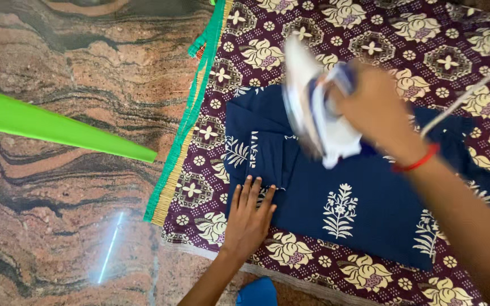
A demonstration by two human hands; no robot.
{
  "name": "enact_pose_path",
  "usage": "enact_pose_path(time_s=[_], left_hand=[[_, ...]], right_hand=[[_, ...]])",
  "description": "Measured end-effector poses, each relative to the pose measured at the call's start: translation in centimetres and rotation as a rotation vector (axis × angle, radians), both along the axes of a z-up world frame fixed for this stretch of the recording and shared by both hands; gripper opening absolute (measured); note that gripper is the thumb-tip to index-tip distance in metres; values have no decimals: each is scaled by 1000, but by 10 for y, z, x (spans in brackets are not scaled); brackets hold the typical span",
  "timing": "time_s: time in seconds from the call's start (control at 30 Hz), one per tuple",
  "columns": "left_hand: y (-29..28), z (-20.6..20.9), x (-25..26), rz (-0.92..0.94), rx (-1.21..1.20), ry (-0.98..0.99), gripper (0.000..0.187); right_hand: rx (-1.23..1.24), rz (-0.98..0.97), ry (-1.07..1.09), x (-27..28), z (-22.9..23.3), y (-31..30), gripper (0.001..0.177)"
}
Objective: The person irons a dark blue patterned shirt laid flat on a patterned bedsheet. They smooth the fabric with their hands, use a white electric iron to press the body and sleeves, and fold the sleeves inward before continuing to iron the garment.
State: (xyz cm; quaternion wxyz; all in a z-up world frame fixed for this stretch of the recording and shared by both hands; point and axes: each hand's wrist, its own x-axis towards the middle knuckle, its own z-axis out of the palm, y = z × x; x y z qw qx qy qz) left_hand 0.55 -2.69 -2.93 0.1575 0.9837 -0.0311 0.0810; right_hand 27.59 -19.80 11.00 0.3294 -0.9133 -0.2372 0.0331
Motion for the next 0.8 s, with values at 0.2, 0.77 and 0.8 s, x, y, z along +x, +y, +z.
enact_pose_path(time_s=[0.2,0.77,0.8], left_hand=[[18,1,-5,-60,34,16,52],[27,-12,-6,-72,-68,-51,51],[28,-10,-7,-82,-67,-41,50]], right_hand=[[-319,246,-115,-82,-16,55,36],[-417,548,-208,-57,-67,79,38],[-435,543,-178,-59,-65,79,40]])
